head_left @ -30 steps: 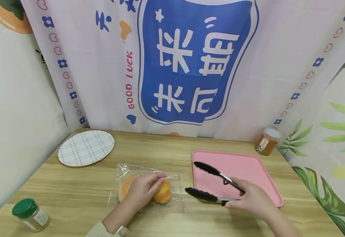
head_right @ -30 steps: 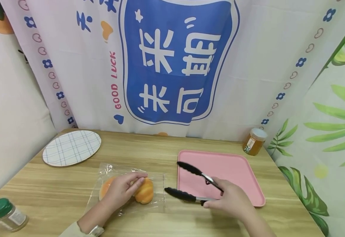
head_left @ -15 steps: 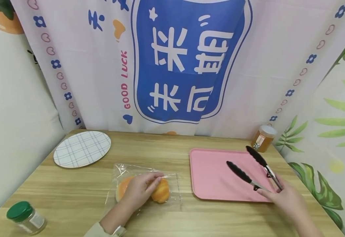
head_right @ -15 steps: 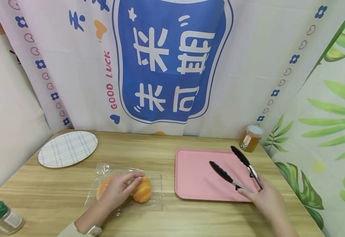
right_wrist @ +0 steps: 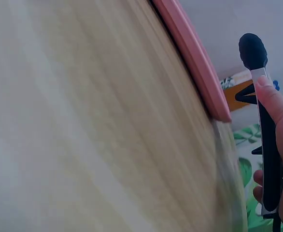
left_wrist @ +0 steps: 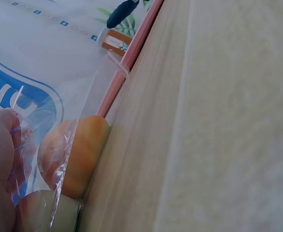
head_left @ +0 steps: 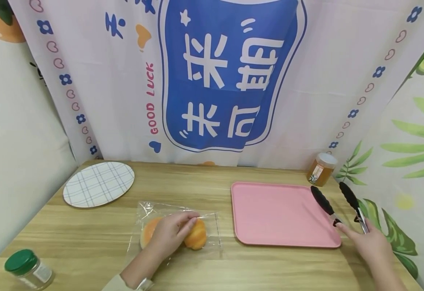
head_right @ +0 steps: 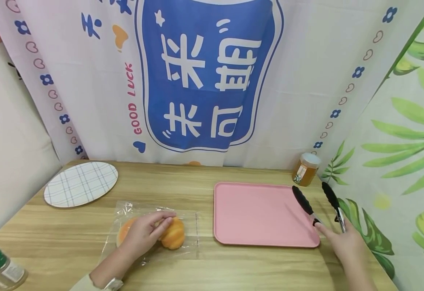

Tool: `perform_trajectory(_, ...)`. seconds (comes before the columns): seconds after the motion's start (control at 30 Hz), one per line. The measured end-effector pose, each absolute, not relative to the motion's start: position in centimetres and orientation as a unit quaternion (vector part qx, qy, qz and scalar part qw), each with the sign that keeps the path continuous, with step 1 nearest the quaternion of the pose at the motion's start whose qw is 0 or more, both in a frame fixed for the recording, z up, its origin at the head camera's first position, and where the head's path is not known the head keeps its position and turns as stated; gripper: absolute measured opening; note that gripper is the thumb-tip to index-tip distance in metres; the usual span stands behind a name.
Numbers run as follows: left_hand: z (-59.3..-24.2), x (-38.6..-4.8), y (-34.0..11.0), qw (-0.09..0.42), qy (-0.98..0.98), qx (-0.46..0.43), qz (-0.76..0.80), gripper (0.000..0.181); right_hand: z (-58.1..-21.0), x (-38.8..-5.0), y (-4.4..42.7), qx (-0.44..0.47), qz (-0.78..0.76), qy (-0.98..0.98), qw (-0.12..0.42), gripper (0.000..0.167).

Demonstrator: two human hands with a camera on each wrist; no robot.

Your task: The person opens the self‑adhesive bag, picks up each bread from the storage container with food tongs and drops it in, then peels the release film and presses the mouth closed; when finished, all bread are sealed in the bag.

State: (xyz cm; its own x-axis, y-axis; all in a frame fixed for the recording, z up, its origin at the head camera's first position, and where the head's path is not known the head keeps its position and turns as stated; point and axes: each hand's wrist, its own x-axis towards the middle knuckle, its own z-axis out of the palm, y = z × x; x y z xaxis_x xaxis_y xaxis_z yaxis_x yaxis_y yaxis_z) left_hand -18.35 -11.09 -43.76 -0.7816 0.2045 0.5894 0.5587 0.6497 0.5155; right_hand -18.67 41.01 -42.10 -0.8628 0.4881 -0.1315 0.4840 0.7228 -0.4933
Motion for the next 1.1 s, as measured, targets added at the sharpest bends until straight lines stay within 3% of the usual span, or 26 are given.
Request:
perform_trajectory(0.83, -43.8, -18.4, -11.1, 0.235, -0.877, -0.21, -0.362, 0.011, -43.8, -19.2, 42.8, -0.285, 0.226, -0.931, 0.023, 0.117)
perform_trajectory(0.97, -43.8, -18.5, -11.0, 0.235, -0.876, -0.209, -0.365, 0.01, -43.4, -19.0, 41.4, -0.264, 0.213, -0.937, 0.081, 0.109)
perform_trajectory(1.1, -43.8, -18.5, -10.9, 0.232, -0.876, -0.2, -0.374, 0.009, -42.7, -19.1, 38.4, -0.198, 0.225, -0.94, 0.162, 0.09)
